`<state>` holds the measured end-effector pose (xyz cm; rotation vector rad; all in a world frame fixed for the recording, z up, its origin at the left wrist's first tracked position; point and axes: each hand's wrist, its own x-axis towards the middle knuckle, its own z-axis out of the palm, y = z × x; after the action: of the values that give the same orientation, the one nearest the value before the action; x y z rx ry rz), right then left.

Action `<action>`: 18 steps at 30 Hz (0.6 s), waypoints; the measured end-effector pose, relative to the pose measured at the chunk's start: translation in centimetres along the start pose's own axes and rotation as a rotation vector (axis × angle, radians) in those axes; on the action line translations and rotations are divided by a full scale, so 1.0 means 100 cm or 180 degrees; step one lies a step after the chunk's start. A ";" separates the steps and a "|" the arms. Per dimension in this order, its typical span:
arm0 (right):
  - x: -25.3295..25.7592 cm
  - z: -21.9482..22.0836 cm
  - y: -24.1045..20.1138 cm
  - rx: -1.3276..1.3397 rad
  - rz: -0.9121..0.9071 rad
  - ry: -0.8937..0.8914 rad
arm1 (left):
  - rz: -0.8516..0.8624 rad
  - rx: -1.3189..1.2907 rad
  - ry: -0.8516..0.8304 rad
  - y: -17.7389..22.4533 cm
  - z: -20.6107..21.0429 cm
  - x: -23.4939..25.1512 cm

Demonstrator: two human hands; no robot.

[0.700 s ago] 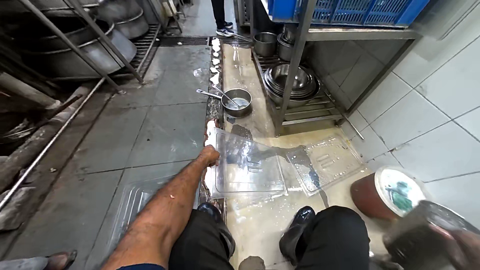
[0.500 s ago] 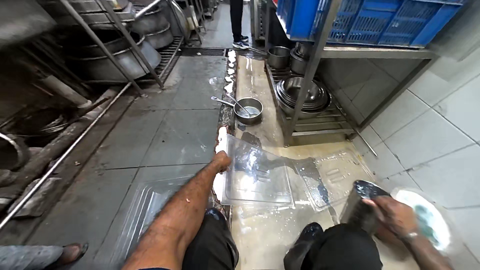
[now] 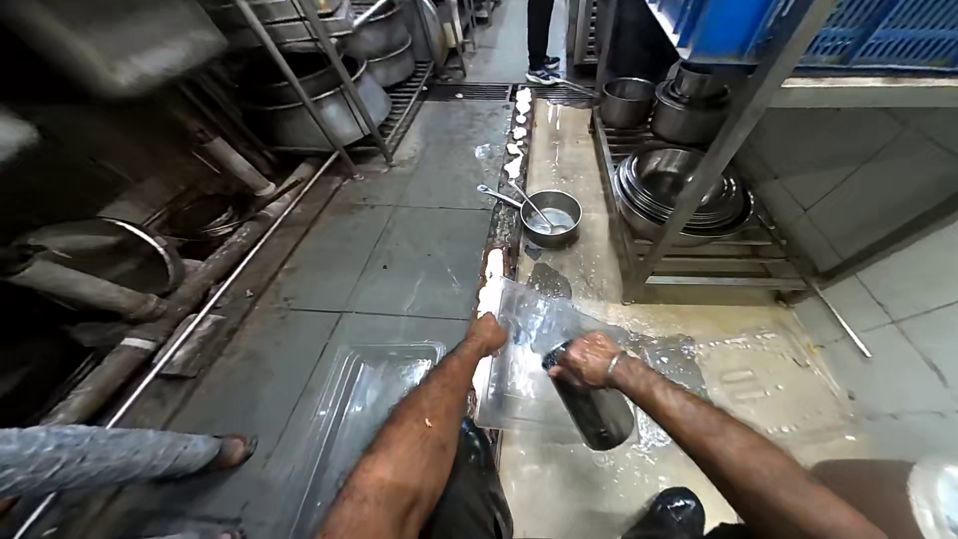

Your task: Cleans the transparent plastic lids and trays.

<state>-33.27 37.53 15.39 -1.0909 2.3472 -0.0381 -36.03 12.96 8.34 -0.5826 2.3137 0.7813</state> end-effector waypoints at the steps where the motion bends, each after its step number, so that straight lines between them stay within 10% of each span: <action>1: 0.013 -0.007 -0.007 -0.0024 -0.0047 0.0078 | -0.0027 -0.0006 -0.0009 -0.001 0.000 -0.001; 18: -0.012 0.058 -0.061 0.0262 -0.0363 -0.0256 | 0.0231 0.0023 0.0017 -0.005 -0.002 -0.003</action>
<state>-25.58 35.46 12.52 -1.1630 2.1909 -0.1292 -35.55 12.51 8.47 -0.5005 2.3530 0.8055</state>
